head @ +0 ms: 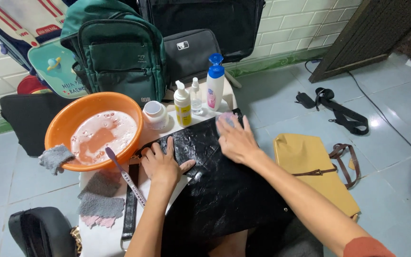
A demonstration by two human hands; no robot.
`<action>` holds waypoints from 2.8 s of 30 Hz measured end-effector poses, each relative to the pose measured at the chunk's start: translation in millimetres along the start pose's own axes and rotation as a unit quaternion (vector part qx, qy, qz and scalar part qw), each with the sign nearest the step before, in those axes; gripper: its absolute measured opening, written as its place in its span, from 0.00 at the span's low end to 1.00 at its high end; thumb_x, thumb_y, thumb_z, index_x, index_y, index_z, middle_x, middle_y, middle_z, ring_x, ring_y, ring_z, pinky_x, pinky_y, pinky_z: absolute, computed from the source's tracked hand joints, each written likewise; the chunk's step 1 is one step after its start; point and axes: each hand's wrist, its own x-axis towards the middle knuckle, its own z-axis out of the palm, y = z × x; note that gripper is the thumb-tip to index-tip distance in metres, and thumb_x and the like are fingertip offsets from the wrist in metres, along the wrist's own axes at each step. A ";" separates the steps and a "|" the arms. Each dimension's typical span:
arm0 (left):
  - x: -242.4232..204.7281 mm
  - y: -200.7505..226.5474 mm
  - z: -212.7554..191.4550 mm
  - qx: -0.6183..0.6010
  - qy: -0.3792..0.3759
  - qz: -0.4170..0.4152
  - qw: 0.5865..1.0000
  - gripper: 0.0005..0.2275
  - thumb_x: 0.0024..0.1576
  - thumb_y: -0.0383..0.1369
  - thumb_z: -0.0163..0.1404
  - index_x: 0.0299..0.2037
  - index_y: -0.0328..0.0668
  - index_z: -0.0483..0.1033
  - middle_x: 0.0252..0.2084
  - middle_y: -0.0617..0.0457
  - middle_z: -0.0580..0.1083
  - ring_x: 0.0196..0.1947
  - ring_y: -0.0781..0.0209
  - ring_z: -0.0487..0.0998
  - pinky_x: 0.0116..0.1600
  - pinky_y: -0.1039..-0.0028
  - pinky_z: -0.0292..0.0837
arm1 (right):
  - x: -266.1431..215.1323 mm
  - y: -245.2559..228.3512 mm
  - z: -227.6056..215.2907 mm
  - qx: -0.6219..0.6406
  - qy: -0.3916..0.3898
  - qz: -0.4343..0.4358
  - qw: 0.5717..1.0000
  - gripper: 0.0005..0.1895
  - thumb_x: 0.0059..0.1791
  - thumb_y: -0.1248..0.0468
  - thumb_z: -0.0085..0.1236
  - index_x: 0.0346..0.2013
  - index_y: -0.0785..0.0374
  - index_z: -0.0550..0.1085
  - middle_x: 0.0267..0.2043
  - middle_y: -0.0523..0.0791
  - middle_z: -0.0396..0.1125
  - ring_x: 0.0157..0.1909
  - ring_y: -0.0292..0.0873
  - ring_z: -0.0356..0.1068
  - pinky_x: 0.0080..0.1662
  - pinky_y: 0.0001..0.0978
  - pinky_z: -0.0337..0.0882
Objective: Cleaning a black leather piece by scrubbing it with a toothbrush and soapy water, then wiping it clean with a cloth.
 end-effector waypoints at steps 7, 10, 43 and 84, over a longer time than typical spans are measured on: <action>9.6 -1.3 11.0 0.006 0.016 -0.004 1.000 0.49 0.49 0.76 0.38 0.79 0.64 0.42 0.65 0.47 0.58 0.61 0.42 0.62 0.60 0.56 0.55 | -26.3 -53.8 -2.7 0.072 -0.003 -0.095 0.993 0.31 0.54 0.58 0.26 0.71 0.62 0.61 0.76 0.52 0.52 0.76 0.65 0.44 0.69 0.76 0.35; 9.1 -1.1 11.8 0.011 0.020 -0.001 1.000 0.51 0.48 0.77 0.37 0.79 0.64 0.41 0.64 0.47 0.58 0.61 0.41 0.62 0.60 0.57 0.55 | -19.1 -40.1 -5.4 0.100 -0.012 -0.079 0.992 0.32 0.54 0.58 0.23 0.72 0.54 0.60 0.76 0.45 0.53 0.76 0.61 0.46 0.69 0.78 0.33; 18.5 0.3 23.8 0.016 0.028 -0.001 0.999 0.52 0.47 0.78 0.35 0.79 0.63 0.38 0.66 0.47 0.56 0.62 0.41 0.60 0.59 0.58 0.55 | -8.2 79.4 18.3 0.330 0.045 0.138 0.933 0.29 0.56 0.53 0.37 0.29 0.74 0.78 0.39 0.60 0.75 0.43 0.60 0.76 0.44 0.52 0.79; -183.8 77.7 96.6 -0.225 0.347 0.361 0.836 0.17 0.49 0.34 0.60 0.50 0.51 0.78 0.61 0.46 0.71 0.64 0.50 0.69 0.59 0.56 0.58 | -193.2 23.1 -61.0 0.841 0.234 0.354 0.336 0.27 0.57 0.60 0.28 0.66 0.74 0.57 0.67 0.54 0.59 0.66 0.48 0.60 0.67 0.44 0.62</action>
